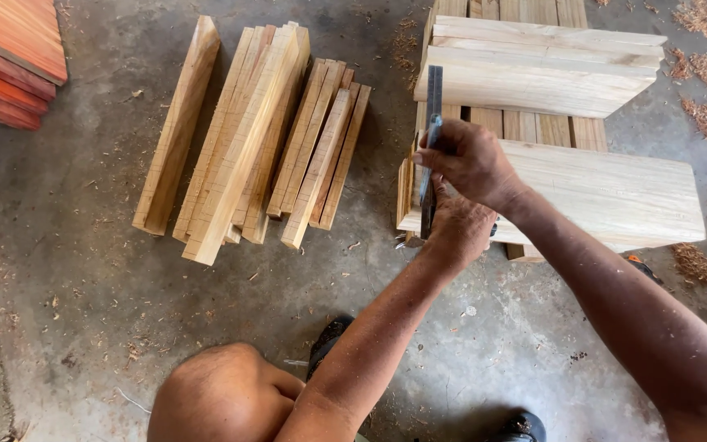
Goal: Marking measurements on wooden planks using a combination square and a pencil.
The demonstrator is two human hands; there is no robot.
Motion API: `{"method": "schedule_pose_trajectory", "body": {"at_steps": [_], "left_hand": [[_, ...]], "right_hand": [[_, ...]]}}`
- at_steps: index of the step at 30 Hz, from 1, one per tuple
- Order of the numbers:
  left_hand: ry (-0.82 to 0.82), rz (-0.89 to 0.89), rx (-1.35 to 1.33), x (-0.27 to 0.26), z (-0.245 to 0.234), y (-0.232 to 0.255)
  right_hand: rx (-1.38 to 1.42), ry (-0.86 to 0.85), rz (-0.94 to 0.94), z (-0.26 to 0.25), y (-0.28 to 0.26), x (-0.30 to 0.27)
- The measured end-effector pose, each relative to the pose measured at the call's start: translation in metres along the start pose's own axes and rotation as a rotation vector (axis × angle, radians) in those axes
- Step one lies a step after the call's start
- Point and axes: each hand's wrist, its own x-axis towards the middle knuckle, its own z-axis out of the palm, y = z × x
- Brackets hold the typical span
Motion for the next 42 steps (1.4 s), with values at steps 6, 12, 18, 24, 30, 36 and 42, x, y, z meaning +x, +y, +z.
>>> {"method": "schedule_pose_trajectory", "body": {"at_steps": [6,12,18,24,30,36,42], "left_hand": [[0.042,0.004,0.026,0.004,0.026,-0.006],[0.220,0.010,-0.008,-0.002,-0.011,-0.002],[0.073,-0.015,0.011,0.000,-0.012,0.000],[0.137,-0.009,0.035,0.006,0.012,-0.002],[0.387,0.029,0.052,0.015,0.009,-0.005],[0.125,-0.013,-0.003,0.003,-0.003,-0.001],[0.270,-0.009,-0.001,-0.007,-0.021,0.001]], "right_hand": [[-0.128,0.001,-0.094,0.011,0.011,0.006],[-0.237,-0.008,-0.158,0.003,0.044,0.040],[-0.303,0.150,-0.174,-0.006,0.048,0.083],[-0.472,0.293,-0.110,-0.007,0.051,0.107],[0.073,0.111,-0.020,-0.014,0.011,0.037],[-0.111,-0.067,-0.078,0.010,0.013,0.004],[-0.197,-0.092,0.007,-0.003,0.019,0.028]]}}
